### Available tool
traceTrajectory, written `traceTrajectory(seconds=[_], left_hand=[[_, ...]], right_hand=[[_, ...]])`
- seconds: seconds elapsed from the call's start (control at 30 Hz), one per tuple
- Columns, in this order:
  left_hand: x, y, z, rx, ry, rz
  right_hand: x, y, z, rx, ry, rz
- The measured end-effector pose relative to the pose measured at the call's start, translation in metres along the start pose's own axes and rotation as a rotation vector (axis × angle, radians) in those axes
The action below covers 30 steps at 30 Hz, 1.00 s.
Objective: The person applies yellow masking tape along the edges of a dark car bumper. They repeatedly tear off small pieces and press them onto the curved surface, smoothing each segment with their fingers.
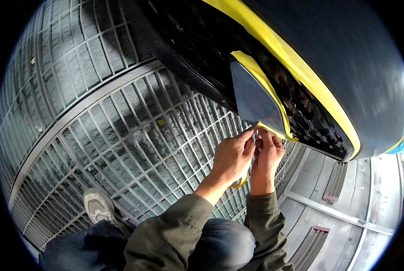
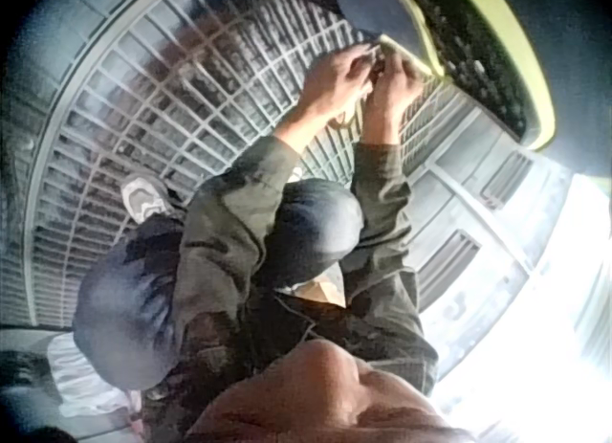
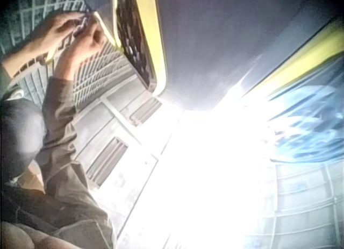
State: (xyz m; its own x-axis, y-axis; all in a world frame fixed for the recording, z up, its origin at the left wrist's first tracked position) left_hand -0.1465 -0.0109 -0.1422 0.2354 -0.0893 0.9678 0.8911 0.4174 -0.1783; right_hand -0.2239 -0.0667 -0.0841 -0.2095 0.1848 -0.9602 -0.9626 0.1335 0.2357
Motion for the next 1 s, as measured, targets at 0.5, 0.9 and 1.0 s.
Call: traceTrajectory(seconds=[0.5, 0.9, 1.0], left_hand=[[0.009, 0.008, -0.003, -0.043, -0.037, -0.041], [0.007, 0.006, -0.006, 0.011, -0.095, -0.087], [0.011, 0.008, -0.006, -0.005, -0.080, -0.060]], right_hand=[[0.002, -0.004, 0.000, 0.036, -0.195, -0.146], [0.012, -0.002, -0.010, 0.005, -0.282, -0.204], [0.014, 0.000, -0.013, 0.009, -0.282, -0.216]])
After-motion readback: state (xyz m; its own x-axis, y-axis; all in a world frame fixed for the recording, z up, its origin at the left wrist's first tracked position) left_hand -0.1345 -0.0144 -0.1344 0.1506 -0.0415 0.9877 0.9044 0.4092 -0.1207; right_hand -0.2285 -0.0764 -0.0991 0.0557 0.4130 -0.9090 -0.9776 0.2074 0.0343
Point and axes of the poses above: each hand's wrist, its own z-axis away from the middle knuckle, its own y-axis out of the back of the hand, x = y × z, the point moved 3 cm from there along -z, towards the middle knuckle, and after that the axes turned 7 degrees about -z, right-handed, at the moved point
